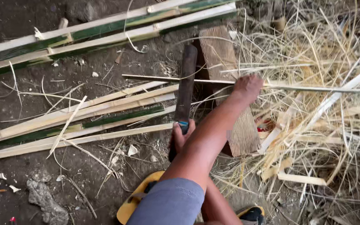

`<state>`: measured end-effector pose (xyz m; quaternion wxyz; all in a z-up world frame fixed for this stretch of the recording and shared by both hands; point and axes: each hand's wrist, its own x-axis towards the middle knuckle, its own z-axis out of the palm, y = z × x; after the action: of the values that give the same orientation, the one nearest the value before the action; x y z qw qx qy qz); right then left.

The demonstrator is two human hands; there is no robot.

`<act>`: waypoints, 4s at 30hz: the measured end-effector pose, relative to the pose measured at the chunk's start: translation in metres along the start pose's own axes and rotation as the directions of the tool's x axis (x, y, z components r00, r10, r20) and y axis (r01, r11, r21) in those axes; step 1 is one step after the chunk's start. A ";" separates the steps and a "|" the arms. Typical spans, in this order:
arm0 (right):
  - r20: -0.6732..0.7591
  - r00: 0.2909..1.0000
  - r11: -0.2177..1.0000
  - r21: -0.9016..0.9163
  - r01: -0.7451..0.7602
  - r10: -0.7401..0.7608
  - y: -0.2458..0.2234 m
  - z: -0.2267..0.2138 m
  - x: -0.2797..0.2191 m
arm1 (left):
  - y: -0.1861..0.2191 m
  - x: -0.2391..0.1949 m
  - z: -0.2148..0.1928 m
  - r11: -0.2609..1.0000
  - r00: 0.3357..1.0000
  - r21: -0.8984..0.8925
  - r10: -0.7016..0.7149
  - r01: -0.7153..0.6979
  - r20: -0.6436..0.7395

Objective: The person splits bamboo strips using a machete and a wooden block. They repeatedly position bamboo pieces on the block, strike them to split, and then shave the resulting strips into thinner slivers.

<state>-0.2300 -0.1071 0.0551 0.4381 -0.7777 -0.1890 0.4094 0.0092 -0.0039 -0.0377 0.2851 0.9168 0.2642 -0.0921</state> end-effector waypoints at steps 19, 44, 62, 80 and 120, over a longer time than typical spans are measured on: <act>0.079 0.982 0.981 0.110 0.160 -0.169 0.026 0.012 0.002 | -0.008 -0.010 0.009 0.944 0.864 0.274 0.288 -0.184 -0.413; -0.078 0.997 0.975 0.221 0.029 -0.012 0.091 -0.083 0.003 | 0.023 -0.040 -0.029 1.000 0.999 0.000 -0.018 0.018 -0.041; 0.273 0.959 0.997 0.019 -0.080 0.072 0.001 0.042 -0.021 | 0.023 -0.046 -0.028 0.992 0.999 -0.119 -0.052 0.051 -0.007; -0.159 0.984 0.995 0.064 -0.070 0.080 0.058 -0.056 -0.004 | 0.026 -0.047 0.005 0.991 0.981 0.101 0.101 -0.085 -0.164; 0.334 0.943 0.993 0.108 -0.040 0.002 -0.025 0.049 -0.049 | 0.022 -0.051 -0.019 1.000 0.999 0.030 0.001 -0.002 0.034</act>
<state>-0.2964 -0.1000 0.0852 0.4389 -0.6731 -0.2283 0.5496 -0.0215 -0.0303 0.0043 0.2759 0.9194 0.2574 -0.1114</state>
